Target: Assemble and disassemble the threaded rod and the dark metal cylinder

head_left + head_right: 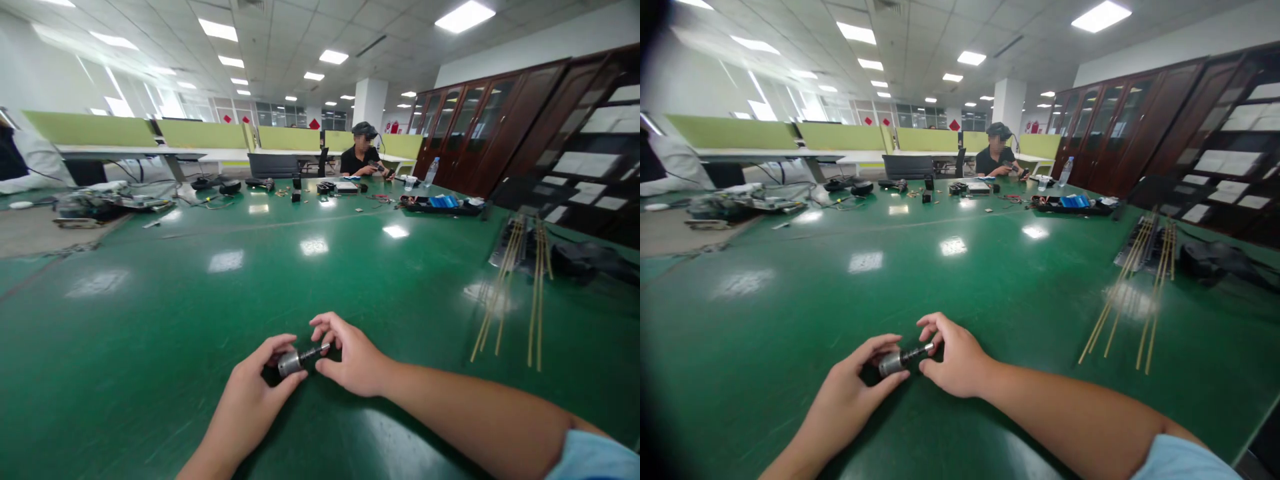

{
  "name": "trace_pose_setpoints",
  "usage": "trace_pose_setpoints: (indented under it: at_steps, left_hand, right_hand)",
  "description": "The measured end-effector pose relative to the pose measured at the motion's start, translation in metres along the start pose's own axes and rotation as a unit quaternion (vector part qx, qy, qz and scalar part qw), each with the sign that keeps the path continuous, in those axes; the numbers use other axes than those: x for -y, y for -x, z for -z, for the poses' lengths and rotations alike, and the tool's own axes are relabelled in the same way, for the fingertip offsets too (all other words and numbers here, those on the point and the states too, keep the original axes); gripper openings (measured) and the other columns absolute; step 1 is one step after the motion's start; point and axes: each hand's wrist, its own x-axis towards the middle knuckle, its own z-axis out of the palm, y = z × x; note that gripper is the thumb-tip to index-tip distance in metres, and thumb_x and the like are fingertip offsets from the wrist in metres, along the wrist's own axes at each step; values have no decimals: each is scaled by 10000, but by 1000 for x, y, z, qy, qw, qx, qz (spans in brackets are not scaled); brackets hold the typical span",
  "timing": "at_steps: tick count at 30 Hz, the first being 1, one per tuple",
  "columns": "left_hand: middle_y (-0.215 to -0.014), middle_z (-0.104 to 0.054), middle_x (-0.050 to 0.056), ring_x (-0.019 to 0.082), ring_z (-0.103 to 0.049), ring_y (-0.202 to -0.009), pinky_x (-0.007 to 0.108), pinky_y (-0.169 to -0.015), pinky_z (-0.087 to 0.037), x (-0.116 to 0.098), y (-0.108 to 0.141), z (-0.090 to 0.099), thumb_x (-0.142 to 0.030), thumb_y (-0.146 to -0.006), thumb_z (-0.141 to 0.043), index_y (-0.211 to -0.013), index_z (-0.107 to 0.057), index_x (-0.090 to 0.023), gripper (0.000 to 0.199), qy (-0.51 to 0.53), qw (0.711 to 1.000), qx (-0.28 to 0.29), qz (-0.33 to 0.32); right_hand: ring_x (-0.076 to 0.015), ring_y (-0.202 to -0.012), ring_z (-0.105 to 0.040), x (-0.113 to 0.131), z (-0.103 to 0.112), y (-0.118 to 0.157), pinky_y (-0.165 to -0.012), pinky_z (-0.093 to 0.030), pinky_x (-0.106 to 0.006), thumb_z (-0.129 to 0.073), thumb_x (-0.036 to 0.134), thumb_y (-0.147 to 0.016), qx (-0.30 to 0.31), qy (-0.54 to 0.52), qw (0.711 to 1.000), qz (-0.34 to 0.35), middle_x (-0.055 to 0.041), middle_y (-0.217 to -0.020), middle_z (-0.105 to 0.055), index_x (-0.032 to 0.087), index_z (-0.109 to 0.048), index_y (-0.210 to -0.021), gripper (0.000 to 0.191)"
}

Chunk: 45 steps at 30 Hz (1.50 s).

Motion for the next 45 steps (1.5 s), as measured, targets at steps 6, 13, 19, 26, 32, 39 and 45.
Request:
trace_pose_setpoints:
  at_steps: [6,13,19,26,32,39,45]
  left_hand:
    - [-1025,-691,-27,182,-639,-942,288,-843,-480,-4,0,5,-296,-801,-727,-1061,-644,-297,273,8,1000,6,-2]
    - [-1040,-695,-61,161,-640,-969,273,-873,-475,-4,2,3,-299,-804,-730,-1061,-651,-333,271,-2,1000,22,-11]
    - [-1059,-697,-56,169,-641,-984,292,-894,-481,-2,2,0,-356,-819,-716,-1077,-650,-338,268,-21,999,26,-12]
    - [-1069,-700,-39,184,-641,-999,318,-912,-483,-5,3,0,-400,-823,-707,-1076,-657,-326,269,-37,999,27,-16]
    - [-1065,-699,-9,202,-643,-990,333,-896,-490,-7,2,1,-387,-830,-696,-1074,-662,-302,261,-33,999,30,-14]
    - [-1058,-702,7,218,-647,-985,339,-884,-498,-8,4,3,-372,-830,-690,-1070,-666,-285,256,-26,999,26,-15]
    - [-1068,-699,-5,211,-641,-995,336,-895,-491,-8,3,3,-370,-828,-695,-1071,-666,-297,256,-20,999,27,-12]
  right_hand:
    - [-152,-862,-587,5,2,-3,-793,-448,-289,-693,93,-710,29,37,999,6,10,-1020,-642,246,-560,-1119,456]
    - [-156,-852,-590,8,4,-1,-764,-452,-279,-687,136,-743,46,61,997,30,6,-970,-636,234,-627,-1016,296]
    - [-150,-837,-591,7,4,0,-758,-446,-275,-695,216,-785,50,87,994,51,8,-941,-633,244,-658,-1001,221]
    - [-144,-814,-590,7,4,0,-741,-442,-267,-695,240,-790,49,99,992,58,12,-916,-641,241,-667,-991,203]
    - [-147,-816,-589,7,4,0,-743,-439,-266,-695,237,-790,49,102,992,57,10,-907,-647,234,-671,-985,196]
    - [-145,-793,-590,10,4,0,-722,-439,-263,-694,224,-785,51,93,993,53,9,-882,-647,225,-674,-962,178]
    - [-149,-794,-596,11,5,0,-724,-442,-266,-696,221,-784,53,87,994,48,7,-879,-655,221,-675,-957,174]
